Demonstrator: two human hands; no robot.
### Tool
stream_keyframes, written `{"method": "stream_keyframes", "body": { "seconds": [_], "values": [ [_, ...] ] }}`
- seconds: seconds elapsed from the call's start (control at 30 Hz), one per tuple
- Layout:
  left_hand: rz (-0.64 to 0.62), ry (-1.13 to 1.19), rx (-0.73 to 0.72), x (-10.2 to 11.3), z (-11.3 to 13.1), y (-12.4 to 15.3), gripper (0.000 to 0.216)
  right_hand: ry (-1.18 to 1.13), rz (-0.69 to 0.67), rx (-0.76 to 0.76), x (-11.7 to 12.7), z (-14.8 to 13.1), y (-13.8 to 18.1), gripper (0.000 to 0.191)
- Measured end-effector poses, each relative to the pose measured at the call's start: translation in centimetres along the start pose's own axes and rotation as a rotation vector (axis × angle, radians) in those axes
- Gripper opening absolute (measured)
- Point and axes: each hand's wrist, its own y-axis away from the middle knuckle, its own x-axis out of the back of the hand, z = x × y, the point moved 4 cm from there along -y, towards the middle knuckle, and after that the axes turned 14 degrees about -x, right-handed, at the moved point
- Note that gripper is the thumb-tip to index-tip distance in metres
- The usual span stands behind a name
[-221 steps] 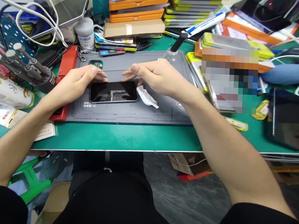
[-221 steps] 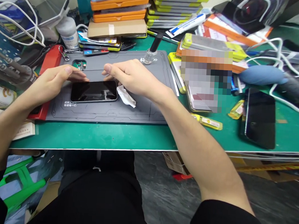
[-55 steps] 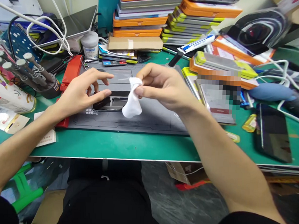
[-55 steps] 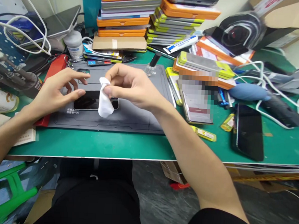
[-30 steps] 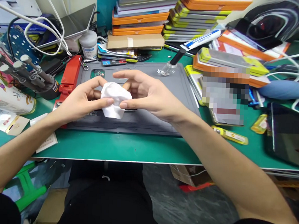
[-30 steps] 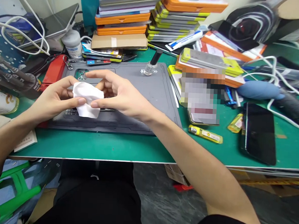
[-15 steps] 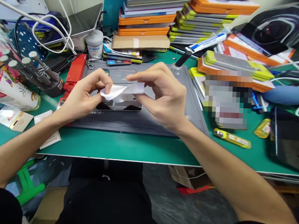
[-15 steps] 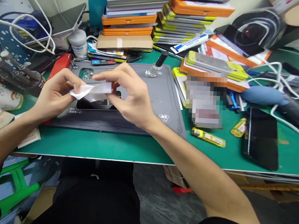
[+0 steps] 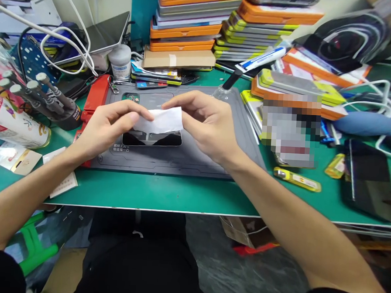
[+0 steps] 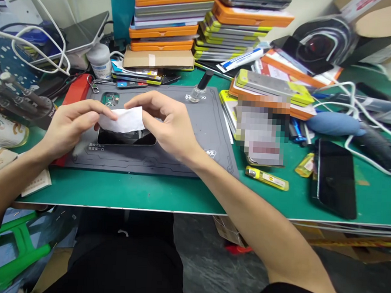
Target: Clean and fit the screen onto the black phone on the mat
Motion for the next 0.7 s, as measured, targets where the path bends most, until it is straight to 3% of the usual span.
{"method": "stream_keyframes", "body": {
  "seconds": [0.1,0.27,0.47,0.7],
  "values": [
    [0.040,0.003,0.014,-0.1,-0.3,0.0,0.030,-0.118,-0.050,-0.080,-0.2,0.4,-0.3,0.021],
    [0.075,0.045,0.045,-0.1,-0.8,-0.1,0.046,-0.272,-0.153,-0.250,-0.4,1.4,-0.7,0.055],
    [0.070,-0.013,0.125,0.0,-0.5,0.0,0.046,0.091,-0.129,-0.102,0.1,2.2,-0.9,0.066],
    [0.054,-0.023,0.188,-0.4,-0.3,0.1,0.034,0.355,0.054,0.002,4.3,0.7,-2.2,0.047]
  ]
}}
